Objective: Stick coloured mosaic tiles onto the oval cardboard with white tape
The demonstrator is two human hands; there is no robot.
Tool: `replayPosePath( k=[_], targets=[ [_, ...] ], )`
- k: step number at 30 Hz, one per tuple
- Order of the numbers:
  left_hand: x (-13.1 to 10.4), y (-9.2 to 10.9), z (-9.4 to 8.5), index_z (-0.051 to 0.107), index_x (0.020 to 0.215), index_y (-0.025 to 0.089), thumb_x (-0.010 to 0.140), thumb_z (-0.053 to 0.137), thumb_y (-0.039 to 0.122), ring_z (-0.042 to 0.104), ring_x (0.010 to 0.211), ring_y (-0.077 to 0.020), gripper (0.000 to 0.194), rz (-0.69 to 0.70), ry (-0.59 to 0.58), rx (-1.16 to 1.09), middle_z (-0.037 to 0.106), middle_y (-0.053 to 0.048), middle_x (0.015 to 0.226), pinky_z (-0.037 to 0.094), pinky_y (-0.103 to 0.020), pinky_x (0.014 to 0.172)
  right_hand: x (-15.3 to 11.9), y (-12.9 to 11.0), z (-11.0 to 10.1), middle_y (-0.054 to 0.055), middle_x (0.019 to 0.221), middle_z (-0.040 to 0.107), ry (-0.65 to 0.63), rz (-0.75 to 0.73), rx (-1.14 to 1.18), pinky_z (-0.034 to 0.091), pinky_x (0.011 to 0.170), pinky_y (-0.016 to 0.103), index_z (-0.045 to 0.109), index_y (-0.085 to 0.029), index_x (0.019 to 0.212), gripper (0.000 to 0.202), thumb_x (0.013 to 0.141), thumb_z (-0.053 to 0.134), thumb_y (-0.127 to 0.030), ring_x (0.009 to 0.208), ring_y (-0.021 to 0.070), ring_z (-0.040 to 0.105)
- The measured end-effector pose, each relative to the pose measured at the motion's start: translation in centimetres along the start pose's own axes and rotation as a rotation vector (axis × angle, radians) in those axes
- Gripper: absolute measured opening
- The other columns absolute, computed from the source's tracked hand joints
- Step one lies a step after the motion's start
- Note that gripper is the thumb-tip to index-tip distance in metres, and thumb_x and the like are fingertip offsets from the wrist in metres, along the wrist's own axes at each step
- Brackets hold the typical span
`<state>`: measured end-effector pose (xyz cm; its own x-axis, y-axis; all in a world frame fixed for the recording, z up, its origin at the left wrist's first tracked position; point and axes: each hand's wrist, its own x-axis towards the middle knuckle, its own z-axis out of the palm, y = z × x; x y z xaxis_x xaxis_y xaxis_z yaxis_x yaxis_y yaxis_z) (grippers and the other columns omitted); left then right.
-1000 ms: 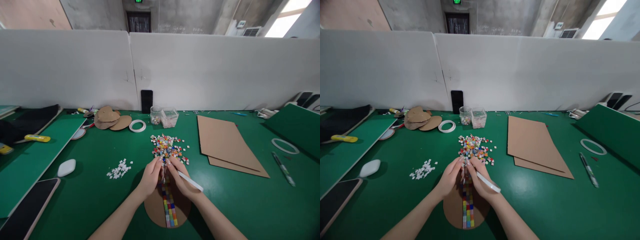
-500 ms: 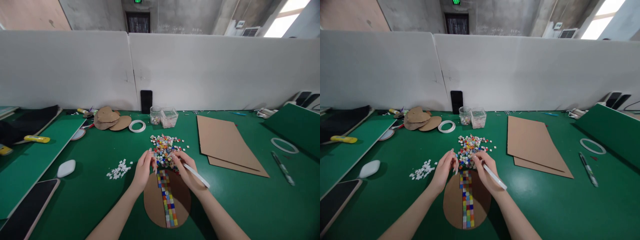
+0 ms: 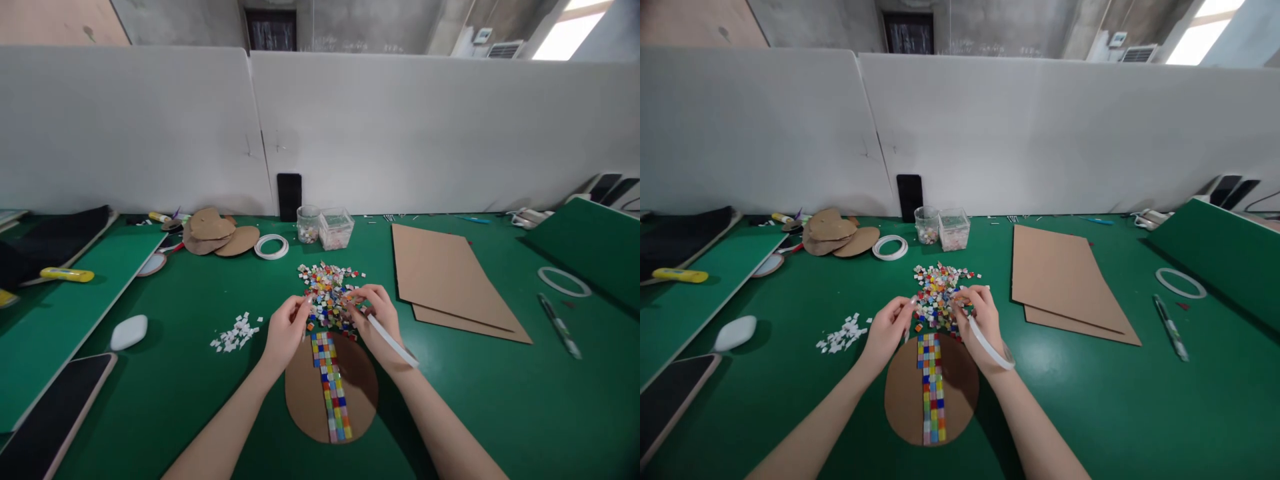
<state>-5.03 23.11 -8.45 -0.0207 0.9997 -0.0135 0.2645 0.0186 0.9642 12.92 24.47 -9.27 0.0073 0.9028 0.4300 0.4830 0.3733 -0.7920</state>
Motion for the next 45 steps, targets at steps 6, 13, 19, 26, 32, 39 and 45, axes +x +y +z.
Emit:
replayPosePath(
  k=[6,13,19,26,32,39,45],
  targets=[
    [-0.09,0.19,-0.13,0.043,0.059,0.019,0.083,0.047,0.04,0.033,0.048,-0.009,0.033,0.106,0.021,0.155,0.034,0.006,0.052,0.026,-0.022,0.048,0.05,-0.05,-0.11,0.005,0.09,0.046,-0.009,0.016,-0.012,0.047,0.052,0.028,0.059,-0.02,0.086,0.012,0.078,0.051,-0.017,0.067,0.0153,0.053],
    [0.09,-0.13,-0.01,0.037,0.054,0.019,0.081,0.051,0.038,0.027,0.049,-0.0091,0.036,0.127,-0.005,0.19,0.027,0.006,0.051,0.022,-0.022,0.048,-0.08,0.14,-0.11,0.003,0.088,0.045,-0.039,0.006,-0.028,0.048,0.058,0.029,0.057,-0.021,0.083,0.022,0.068,0.049,-0.007,0.066,0.0146,0.049],
    [0.24,-0.44,-0.23,0.036,0.055,0.019,0.081,0.051,0.038,0.028,0.05,-0.0092,0.036,0.101,-0.014,0.139,0.027,0.006,0.052,0.023,-0.022,0.049,0.0,0.28,-0.04,0.003,0.087,0.045,-0.037,0.021,-0.016,0.047,0.058,0.029,0.057,-0.021,0.082,0.022,0.068,0.049,-0.006,0.066,0.0146,0.048],
    [0.45,-0.77,-0.19,0.034,0.056,0.019,0.081,0.052,0.037,0.027,0.049,-0.009,0.035,0.105,-0.032,0.127,0.027,0.007,0.052,0.024,-0.022,0.049,-0.03,0.28,-0.13,0.004,0.089,0.046,-0.039,0.012,-0.032,0.048,0.062,0.03,0.058,-0.02,0.085,0.02,0.074,0.046,-0.008,0.066,0.0145,0.051],
    [0.27,-0.71,-0.04,0.035,0.057,0.02,0.082,0.05,0.039,0.029,0.049,-0.0094,0.035,0.115,-0.007,0.149,0.027,0.006,0.053,0.025,-0.022,0.049,0.12,0.45,-0.25,0.005,0.088,0.05,-0.017,-0.033,-0.101,0.048,0.065,0.031,0.06,-0.021,0.091,0.026,0.075,0.044,-0.009,0.07,0.0168,0.054],
    [0.13,-0.51,0.01,0.039,0.062,0.021,0.086,0.042,0.041,0.035,0.042,-0.009,0.031,0.058,0.001,0.135,0.033,0.007,0.049,0.028,-0.022,0.044,0.12,0.22,-0.31,0.007,0.092,0.048,-0.04,-0.01,-0.079,0.049,0.066,0.031,0.058,-0.021,0.091,0.032,0.077,0.036,-0.004,0.08,0.0187,0.055],
    [-0.1,-0.4,0.26,0.035,0.06,0.021,0.088,0.036,0.042,0.038,0.038,-0.0088,0.035,0.05,-0.02,0.15,0.033,0.008,0.044,0.03,-0.021,0.043,0.23,0.13,-0.29,0.007,0.092,0.048,-0.021,-0.014,-0.082,0.049,0.068,0.032,0.058,-0.021,0.091,0.031,0.08,0.033,-0.005,0.084,0.0196,0.056]
  ],
)
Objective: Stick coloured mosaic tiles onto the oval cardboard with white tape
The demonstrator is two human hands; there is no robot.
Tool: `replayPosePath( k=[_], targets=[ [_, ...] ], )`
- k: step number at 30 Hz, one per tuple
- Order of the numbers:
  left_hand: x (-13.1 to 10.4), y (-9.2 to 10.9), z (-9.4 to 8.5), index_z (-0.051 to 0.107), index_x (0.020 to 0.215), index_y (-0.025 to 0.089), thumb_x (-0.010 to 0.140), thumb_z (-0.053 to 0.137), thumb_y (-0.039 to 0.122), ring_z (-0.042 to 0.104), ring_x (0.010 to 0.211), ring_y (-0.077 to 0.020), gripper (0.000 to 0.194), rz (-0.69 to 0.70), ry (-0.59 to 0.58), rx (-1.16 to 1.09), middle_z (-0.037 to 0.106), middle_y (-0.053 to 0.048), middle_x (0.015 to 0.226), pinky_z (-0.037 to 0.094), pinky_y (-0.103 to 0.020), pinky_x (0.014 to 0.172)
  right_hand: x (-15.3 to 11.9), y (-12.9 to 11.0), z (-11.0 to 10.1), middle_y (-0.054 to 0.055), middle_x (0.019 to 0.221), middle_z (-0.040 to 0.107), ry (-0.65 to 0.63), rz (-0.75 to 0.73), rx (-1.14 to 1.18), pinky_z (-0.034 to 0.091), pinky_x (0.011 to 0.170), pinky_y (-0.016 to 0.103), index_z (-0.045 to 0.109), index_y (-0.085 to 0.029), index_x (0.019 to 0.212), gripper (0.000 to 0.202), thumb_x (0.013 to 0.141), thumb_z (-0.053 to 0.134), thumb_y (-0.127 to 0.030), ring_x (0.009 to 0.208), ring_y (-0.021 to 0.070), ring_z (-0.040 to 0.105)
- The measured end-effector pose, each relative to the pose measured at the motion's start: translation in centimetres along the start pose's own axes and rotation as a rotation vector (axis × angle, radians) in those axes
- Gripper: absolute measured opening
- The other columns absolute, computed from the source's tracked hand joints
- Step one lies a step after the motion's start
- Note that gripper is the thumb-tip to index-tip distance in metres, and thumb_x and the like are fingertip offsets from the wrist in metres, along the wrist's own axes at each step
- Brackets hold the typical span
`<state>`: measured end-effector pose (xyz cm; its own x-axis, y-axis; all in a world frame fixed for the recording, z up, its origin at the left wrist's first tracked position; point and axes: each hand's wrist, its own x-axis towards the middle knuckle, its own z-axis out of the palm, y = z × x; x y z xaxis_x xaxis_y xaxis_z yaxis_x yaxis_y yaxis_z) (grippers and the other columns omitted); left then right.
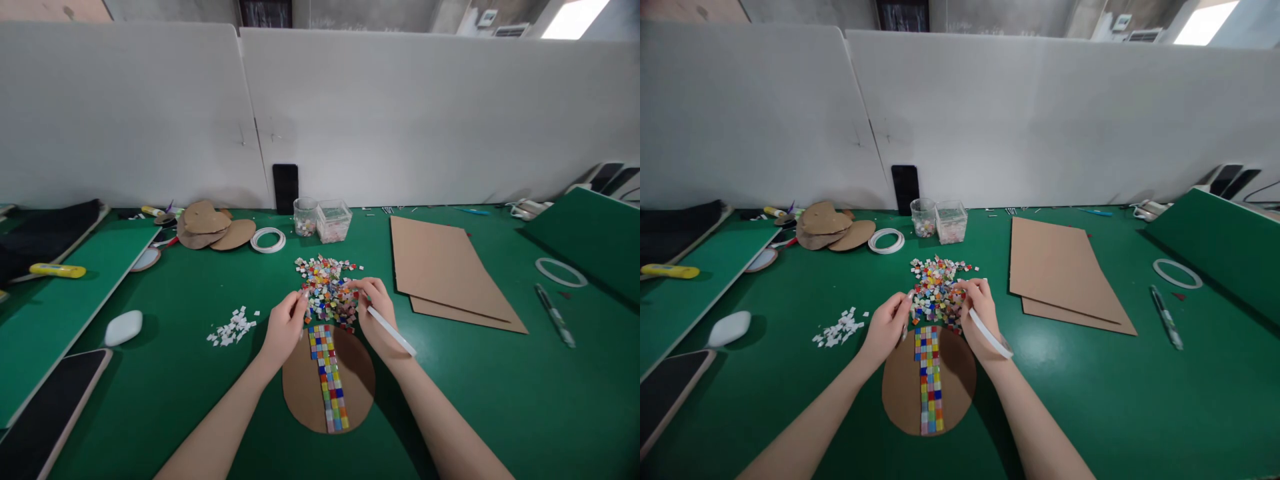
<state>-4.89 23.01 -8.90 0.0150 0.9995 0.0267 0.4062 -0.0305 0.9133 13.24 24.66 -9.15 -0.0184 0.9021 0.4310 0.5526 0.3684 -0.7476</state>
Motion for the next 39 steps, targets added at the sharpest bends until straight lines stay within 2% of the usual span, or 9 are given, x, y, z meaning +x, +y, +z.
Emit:
replayPosePath(
  k=[8,14,25,31,39],
  targets=[
    [-0.08,-0.09,0.2,0.031,0.062,0.022,0.09,0.031,0.043,0.036,0.034,-0.0074,0.035,-0.029,-0.023,-0.062,0.032,0.009,0.044,0.029,-0.02,0.039,-0.17,0.31,-0.14,0.006,0.093,0.047,0.005,0.05,0.009,0.049,0.059,0.03,0.056,-0.021,0.093,0.03,0.082,0.032,-0.007,0.067,0.0146,0.055],
    [-0.09,0.03,0.2,0.036,0.063,0.021,0.09,0.031,0.043,0.038,0.036,-0.0072,0.035,-0.04,-0.029,-0.077,0.037,0.008,0.049,0.031,-0.02,0.039,-0.13,0.27,-0.12,0.008,0.097,0.046,0.006,0.067,0.028,0.051,0.062,0.031,0.055,-0.021,0.093,0.025,0.08,0.038,-0.009,0.079,0.0184,0.056],
    [-0.11,-0.29,0.19,0.04,0.073,0.022,0.087,0.039,0.043,0.038,0.037,-0.0077,0.026,-0.012,-0.032,-0.045,0.039,0.008,0.051,0.029,-0.02,0.04,-0.07,-0.03,-0.14,0.007,0.095,0.045,0.011,0.091,0.062,0.051,0.054,0.029,0.056,-0.02,0.094,0.016,0.083,0.045,-0.021,0.073,0.0168,0.056],
    [-0.09,-0.12,0.07,0.043,0.072,0.021,0.088,0.035,0.042,0.038,0.038,-0.0082,0.027,-0.01,-0.032,-0.016,0.04,0.007,0.051,0.029,-0.021,0.04,0.02,-0.2,-0.19,0.008,0.094,0.048,0.022,0.1,0.039,0.05,0.058,0.03,0.058,-0.02,0.091,0.017,0.084,0.043,-0.018,0.075,0.0179,0.056],
    [-0.03,-0.21,-0.1,0.045,0.078,0.021,0.089,0.034,0.042,0.044,0.043,-0.0097,0.025,-0.011,-0.008,-0.019,0.045,0.006,0.054,0.033,-0.021,0.045,0.09,0.4,-0.37,0.008,0.094,0.053,0.044,0.011,-0.027,0.048,0.072,0.036,0.057,-0.022,0.092,0.027,0.081,0.037,-0.01,0.086,0.0215,0.057]
  ],
)
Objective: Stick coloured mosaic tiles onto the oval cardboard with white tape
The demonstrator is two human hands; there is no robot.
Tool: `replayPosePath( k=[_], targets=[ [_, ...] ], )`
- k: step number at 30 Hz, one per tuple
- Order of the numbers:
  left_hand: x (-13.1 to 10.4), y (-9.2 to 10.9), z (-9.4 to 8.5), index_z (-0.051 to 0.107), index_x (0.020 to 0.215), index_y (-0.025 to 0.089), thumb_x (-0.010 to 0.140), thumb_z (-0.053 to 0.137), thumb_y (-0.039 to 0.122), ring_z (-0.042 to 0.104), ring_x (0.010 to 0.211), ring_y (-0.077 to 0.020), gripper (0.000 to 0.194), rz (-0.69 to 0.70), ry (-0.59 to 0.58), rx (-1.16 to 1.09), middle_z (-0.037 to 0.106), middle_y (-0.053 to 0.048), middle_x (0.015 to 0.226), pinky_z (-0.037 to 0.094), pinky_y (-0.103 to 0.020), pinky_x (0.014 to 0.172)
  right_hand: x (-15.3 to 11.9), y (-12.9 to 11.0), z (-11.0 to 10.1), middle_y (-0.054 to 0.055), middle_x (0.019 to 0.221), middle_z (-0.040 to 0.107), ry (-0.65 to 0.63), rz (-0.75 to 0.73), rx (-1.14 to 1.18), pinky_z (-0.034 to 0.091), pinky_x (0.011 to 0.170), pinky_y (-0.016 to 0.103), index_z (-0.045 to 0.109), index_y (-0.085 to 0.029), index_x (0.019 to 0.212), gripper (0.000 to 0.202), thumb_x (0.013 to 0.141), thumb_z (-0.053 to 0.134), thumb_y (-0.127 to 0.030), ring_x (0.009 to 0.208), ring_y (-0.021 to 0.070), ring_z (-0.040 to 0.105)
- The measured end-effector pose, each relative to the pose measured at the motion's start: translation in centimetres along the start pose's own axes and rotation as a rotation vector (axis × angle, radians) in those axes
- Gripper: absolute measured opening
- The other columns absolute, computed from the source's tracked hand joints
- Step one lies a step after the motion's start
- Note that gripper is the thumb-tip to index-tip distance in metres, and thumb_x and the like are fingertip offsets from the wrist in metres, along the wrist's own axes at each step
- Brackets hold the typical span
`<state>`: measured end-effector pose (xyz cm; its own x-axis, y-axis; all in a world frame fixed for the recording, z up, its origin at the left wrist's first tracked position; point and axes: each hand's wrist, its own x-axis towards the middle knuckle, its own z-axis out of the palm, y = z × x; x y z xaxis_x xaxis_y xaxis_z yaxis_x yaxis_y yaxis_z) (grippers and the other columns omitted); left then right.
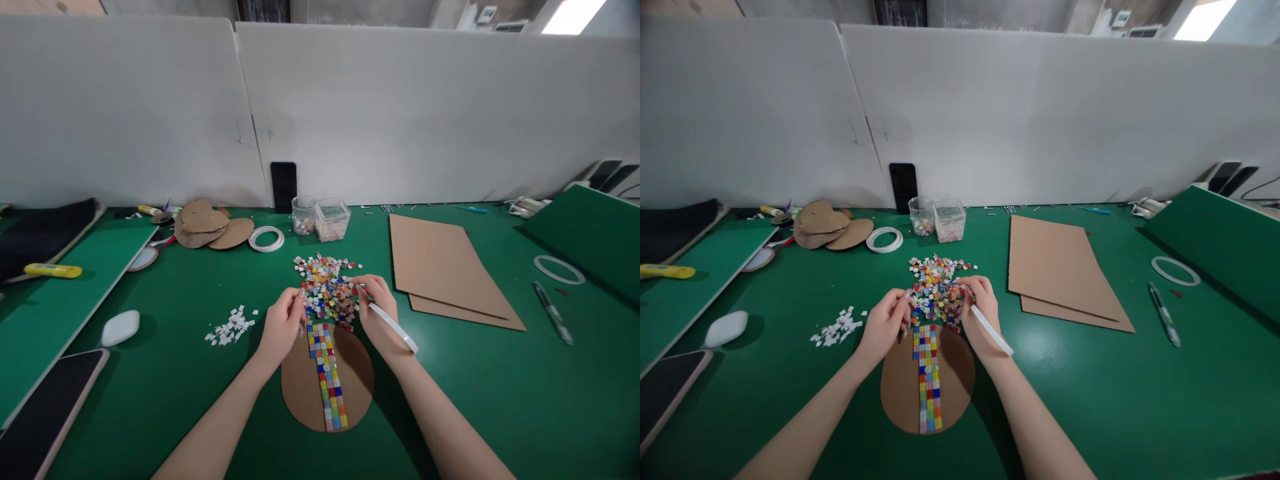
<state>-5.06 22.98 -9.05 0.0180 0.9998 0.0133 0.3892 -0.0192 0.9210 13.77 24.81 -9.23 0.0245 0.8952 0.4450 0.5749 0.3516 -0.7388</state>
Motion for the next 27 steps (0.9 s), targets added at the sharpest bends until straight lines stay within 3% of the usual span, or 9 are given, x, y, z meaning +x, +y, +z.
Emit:
replayPosePath(
  k=[8,15,21,27],
  targets=[
    [-0.17,0.4,-0.28,0.049,0.082,0.021,0.091,0.029,0.036,0.048,0.052,-0.0133,0.027,0.115,-0.024,0.353,0.051,0.002,0.061,0.03,-0.023,0.048,-0.06,-0.02,0.01,0.008,0.096,0.053,-0.001,-0.037,0.024,0.047,0.079,0.037,0.057,-0.022,0.092,0.029,0.077,0.037,-0.007,0.093,0.0221,0.056],
    [-0.16,0.48,-0.4,0.051,0.078,0.02,0.091,0.028,0.035,0.054,0.059,-0.0155,0.031,0.114,-0.048,0.396,0.059,-0.002,0.07,0.035,-0.024,0.051,-0.12,0.15,0.23,0.008,0.095,0.048,-0.012,0.054,0.047,0.05,0.059,0.031,0.058,-0.021,0.093,0.019,0.082,0.042,-0.016,0.077,0.0187,0.056],
    [-0.17,0.3,-0.45,0.054,0.088,0.02,0.091,0.029,0.034,0.058,0.062,-0.0158,0.029,0.096,-0.029,0.402,0.064,-0.003,0.08,0.038,-0.024,0.052,-0.07,0.22,0.24,0.008,0.096,0.049,0.004,0.055,0.034,0.05,0.059,0.03,0.057,-0.02,0.093,0.017,0.084,0.043,-0.02,0.072,0.0168,0.057],
    [-0.17,0.18,-0.5,0.055,0.088,0.02,0.091,0.031,0.032,0.059,0.076,-0.0185,0.027,0.147,0.026,0.388,0.063,-0.004,0.08,0.042,-0.026,0.061,-0.2,0.1,0.18,0.007,0.088,0.061,-0.031,0.131,0.101,0.047,0.056,0.027,0.055,-0.019,0.095,0.017,0.086,0.041,-0.023,0.065,0.0159,0.06]
  ],
)
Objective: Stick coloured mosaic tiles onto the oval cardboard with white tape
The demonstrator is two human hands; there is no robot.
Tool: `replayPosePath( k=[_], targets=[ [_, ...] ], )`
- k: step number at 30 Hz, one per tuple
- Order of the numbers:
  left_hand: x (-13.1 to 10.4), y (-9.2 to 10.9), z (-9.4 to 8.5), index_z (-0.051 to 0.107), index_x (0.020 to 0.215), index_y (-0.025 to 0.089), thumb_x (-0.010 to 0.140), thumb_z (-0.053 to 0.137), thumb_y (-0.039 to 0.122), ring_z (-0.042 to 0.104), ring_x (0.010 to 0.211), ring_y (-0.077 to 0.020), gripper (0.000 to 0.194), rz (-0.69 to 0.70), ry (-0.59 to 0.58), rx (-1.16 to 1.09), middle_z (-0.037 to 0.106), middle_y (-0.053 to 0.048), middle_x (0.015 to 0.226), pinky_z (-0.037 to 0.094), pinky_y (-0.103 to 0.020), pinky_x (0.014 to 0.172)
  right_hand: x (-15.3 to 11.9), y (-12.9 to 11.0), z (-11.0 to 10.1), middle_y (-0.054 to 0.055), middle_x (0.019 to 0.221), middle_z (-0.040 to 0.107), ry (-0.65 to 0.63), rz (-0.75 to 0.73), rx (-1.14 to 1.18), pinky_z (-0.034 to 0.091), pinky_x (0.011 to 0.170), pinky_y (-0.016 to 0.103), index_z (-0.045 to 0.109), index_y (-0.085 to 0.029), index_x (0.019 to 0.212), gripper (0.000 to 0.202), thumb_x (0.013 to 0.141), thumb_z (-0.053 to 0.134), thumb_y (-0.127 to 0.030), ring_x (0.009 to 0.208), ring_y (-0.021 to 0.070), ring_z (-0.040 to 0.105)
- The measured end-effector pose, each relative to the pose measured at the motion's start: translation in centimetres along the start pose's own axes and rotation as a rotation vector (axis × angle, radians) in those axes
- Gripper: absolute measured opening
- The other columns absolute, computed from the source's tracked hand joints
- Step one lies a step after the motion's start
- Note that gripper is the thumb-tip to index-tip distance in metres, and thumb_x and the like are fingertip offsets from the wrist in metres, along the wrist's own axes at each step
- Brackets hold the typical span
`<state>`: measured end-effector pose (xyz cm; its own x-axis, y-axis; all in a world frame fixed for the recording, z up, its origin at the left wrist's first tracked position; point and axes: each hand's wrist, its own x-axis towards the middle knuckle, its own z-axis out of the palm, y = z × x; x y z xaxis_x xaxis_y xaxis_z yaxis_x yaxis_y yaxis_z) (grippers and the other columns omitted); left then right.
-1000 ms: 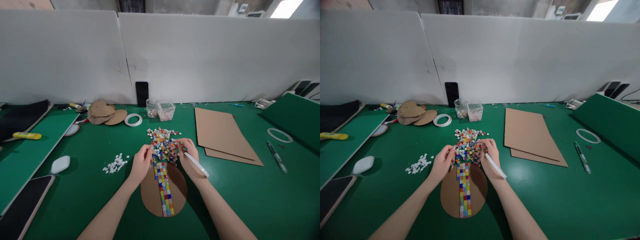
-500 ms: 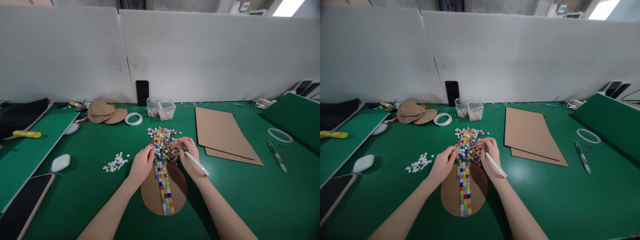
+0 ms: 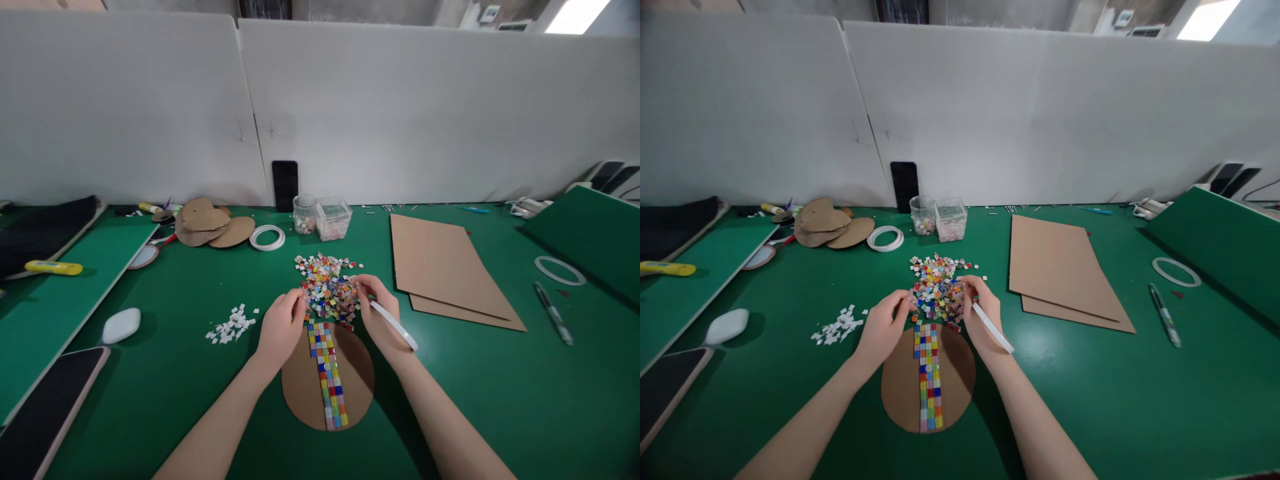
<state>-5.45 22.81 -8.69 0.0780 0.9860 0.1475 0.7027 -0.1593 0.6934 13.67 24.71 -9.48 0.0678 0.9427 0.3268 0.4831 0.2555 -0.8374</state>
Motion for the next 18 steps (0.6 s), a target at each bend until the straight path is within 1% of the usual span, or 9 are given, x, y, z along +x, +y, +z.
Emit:
replayPosePath(
  k=[2,5,8,10,15,18],
  targets=[
    [0.05,-0.05,0.02,0.055,0.088,0.02,0.091,0.031,0.032,0.059,0.075,-0.0185,0.027,0.007,0.001,-0.006,0.063,-0.004,0.078,0.042,-0.026,0.061,-0.08,-0.03,0.04,0.006,0.082,0.063,0.002,0.014,0.034,0.047,0.056,0.026,0.054,-0.019,0.096,0.018,0.087,0.04,-0.025,0.063,0.0157,0.06],
    [0.08,-0.08,0.09,0.055,0.088,0.02,0.091,0.031,0.032,0.059,0.071,-0.0178,0.027,0.006,-0.013,-0.013,0.063,-0.004,0.078,0.041,-0.025,0.058,-0.12,-0.2,0.03,0.004,0.074,0.061,0.007,0.033,0.053,0.045,0.053,0.025,0.053,-0.02,0.099,0.019,0.089,0.038,-0.028,0.063,0.0157,0.06],
    [-0.02,-0.04,0.13,0.055,0.087,0.019,0.091,0.031,0.033,0.058,0.068,-0.0174,0.028,0.007,-0.036,-0.011,0.062,-0.003,0.075,0.039,-0.025,0.056,-0.1,-0.48,-0.15,0.001,0.068,0.059,0.048,0.053,0.025,0.044,0.051,0.024,0.051,-0.021,0.105,0.021,0.088,0.042,-0.03,0.06,0.0154,0.059],
    [-0.1,0.03,0.13,0.055,0.086,0.019,0.091,0.031,0.033,0.058,0.066,-0.0168,0.028,0.01,-0.05,-0.019,0.061,-0.002,0.074,0.039,-0.025,0.056,-0.1,-0.63,-0.31,0.0,0.067,0.06,0.072,0.071,0.023,0.044,0.052,0.025,0.051,-0.021,0.107,0.023,0.088,0.044,-0.032,0.059,0.0157,0.06],
    [-0.18,0.18,0.15,0.054,0.087,0.02,0.091,0.031,0.034,0.056,0.064,-0.0154,0.027,0.003,-0.075,-0.049,0.06,-0.001,0.073,0.038,-0.024,0.055,-0.09,-0.69,-0.6,0.005,0.078,0.068,0.09,0.087,0.065,0.049,0.057,0.028,0.054,-0.021,0.108,0.026,0.085,0.049,-0.032,0.067,0.0194,0.065],
    [-0.16,0.22,0.16,0.054,0.088,0.02,0.091,0.031,0.034,0.055,0.06,-0.0142,0.027,0.004,-0.093,-0.066,0.06,0.0,0.071,0.037,-0.023,0.053,0.04,-0.49,-0.64,0.006,0.085,0.068,0.116,0.041,0.042,0.05,0.061,0.03,0.054,-0.021,0.107,0.028,0.081,0.054,-0.029,0.076,0.0214,0.065]
  ],
)
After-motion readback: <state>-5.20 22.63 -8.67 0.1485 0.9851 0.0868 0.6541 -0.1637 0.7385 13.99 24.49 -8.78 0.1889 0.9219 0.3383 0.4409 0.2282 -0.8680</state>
